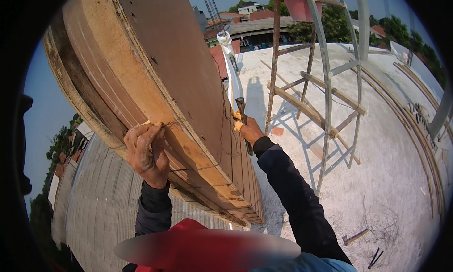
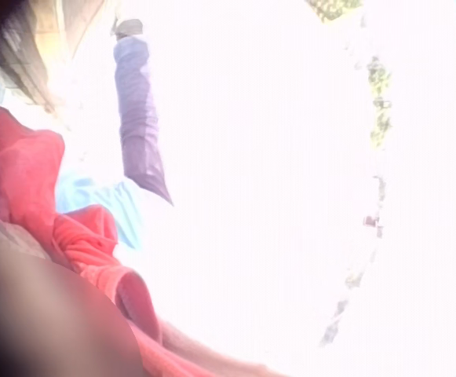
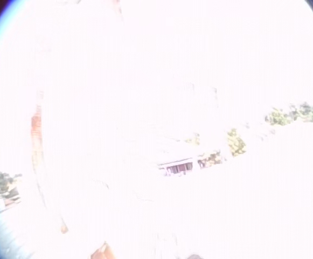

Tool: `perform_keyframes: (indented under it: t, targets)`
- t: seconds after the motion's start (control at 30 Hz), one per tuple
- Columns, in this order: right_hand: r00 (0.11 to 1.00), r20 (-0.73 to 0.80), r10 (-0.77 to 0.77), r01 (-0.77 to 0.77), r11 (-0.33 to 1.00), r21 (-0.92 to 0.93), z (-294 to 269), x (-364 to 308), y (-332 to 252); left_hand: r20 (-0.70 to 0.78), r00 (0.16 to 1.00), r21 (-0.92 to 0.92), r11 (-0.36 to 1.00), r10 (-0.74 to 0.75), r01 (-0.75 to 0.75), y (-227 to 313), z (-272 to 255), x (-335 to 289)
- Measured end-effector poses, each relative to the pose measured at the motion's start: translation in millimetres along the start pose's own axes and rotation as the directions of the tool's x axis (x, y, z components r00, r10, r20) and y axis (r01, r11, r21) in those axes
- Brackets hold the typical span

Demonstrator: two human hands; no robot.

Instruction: The person uses pliers to twist and tighten wire ties around a vertical wooden formwork panel on a construction site. They repeatedly position the wire, twist it with the pliers, and trim excess wire, working along the edge of the panel.

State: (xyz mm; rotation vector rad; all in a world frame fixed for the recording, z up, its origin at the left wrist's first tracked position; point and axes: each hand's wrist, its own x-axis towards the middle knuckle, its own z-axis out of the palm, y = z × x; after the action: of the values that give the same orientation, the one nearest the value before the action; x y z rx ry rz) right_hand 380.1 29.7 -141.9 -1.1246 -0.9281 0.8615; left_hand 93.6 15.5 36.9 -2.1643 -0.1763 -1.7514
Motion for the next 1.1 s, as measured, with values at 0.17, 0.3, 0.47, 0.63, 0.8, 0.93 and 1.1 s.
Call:
perform_keyframes:
  t: [0.17,0.3,0.47,0.63,0.8,0.93,1.1]
  targets:
    - [0.999,-0.051,-0.01,0.016,0.993,0.12,12,-24,0,-0.015,1.0,0.011,1.0,0.009,-0.009,0,2,0]
    - [1.0,0.0,-0.019,0.018,0.987,0.157,8,-41,-12,-0.019,1.0,-0.002,1.0,0.011,-0.011,1,3,0]
    - [0.995,0.07,-0.066,0.061,0.996,0.071,-4,-56,-25,-0.02,1.0,-0.012,1.0,0.011,-0.011,-1,3,0]
    - [0.987,-0.158,-0.043,0.026,0.994,-0.108,-42,-83,-74,0.013,1.0,-0.052,0.999,-0.014,0.015,-2,-3,1]
    - [0.989,-0.133,-0.058,0.055,0.998,-0.028,-54,-128,-153,-0.058,0.998,-0.058,0.998,-0.015,0.012,-1,0,9]
    - [1.0,0.001,0.021,-0.02,0.979,0.202,-23,-157,-195,-0.136,0.99,-0.055,0.998,-0.041,0.034,-1,3,19]
    - [0.995,0.097,0.01,-0.055,0.88,0.472,31,-164,-203,-0.181,0.983,-0.076,0.997,-0.034,0.021,-3,3,25]
